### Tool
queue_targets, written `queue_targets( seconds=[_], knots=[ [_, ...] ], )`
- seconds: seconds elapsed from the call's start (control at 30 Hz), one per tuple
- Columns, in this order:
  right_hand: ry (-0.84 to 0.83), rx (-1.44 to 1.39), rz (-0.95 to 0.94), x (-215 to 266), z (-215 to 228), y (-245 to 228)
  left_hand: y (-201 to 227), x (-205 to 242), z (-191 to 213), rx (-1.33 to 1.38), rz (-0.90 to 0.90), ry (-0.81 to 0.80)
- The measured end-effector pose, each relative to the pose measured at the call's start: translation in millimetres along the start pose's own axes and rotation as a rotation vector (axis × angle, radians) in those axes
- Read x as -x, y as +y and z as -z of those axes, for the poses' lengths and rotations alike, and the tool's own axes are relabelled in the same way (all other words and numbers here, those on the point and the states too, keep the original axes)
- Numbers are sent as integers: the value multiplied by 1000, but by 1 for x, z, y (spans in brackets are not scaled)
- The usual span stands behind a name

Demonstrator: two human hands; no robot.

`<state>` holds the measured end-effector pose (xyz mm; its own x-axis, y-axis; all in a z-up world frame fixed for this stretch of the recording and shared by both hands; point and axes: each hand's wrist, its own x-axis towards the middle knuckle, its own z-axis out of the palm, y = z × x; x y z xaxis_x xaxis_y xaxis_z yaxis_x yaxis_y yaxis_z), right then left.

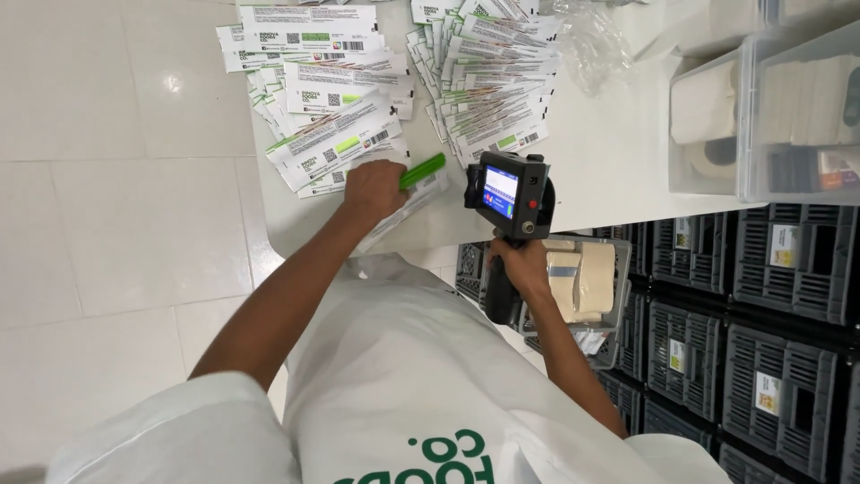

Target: The person scans barcodes on a stack of small white packets using a handheld barcode scanner, then gathers the scanned packets and places them into a clear plastic bag. The person then seals the bag and places it on the table.

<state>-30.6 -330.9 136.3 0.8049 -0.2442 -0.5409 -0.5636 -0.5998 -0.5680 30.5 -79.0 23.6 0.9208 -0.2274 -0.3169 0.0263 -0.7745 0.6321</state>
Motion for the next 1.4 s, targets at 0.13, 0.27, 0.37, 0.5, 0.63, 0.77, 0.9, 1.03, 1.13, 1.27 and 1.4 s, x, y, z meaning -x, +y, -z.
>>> queue_targets(
  seconds=[0.13, 0.27, 0.37, 0.5, 0.63, 0.77, 0.9, 1.03, 1.13, 1.27, 1.4],
  knots=[
    [4, -43, 44, -7, 5, 5, 2, 45, 5, 259, 212, 280],
    [-8, -28, 58, -4, 6, -9, 17, 68, -15, 1278, 816, 444],
    [-47, -35, 79, -11, 4, -2, 42, 79, -16, 1722, 926, 330],
    [-122, -45, 117, -11, 0, -9, 24, 88, -39, 1355, 696, -376],
    [-118, 63, 108, -21, -19, 6, -11, 76, -17, 474, 308, 119],
    [-196, 140, 154, -16, -48, -2, -57, 45, -26, 27, 147, 278],
    [-272, 134, 154, -4, -69, -29, -68, 22, -37, -68, 188, 170],
    [-254, 128, 144, -15, -75, -22, -86, 1, -53, -77, 232, 97],
    [-164, 163, 138, -21, -56, -14, -91, -7, -59, -74, 248, 78],
    [-61, 140, 122, -24, -33, -11, -84, 2, -21, 39, 242, 77],
    [-111, 175, 111, -29, -46, -3, -66, 28, 47, -159, 171, 351]
  ],
)
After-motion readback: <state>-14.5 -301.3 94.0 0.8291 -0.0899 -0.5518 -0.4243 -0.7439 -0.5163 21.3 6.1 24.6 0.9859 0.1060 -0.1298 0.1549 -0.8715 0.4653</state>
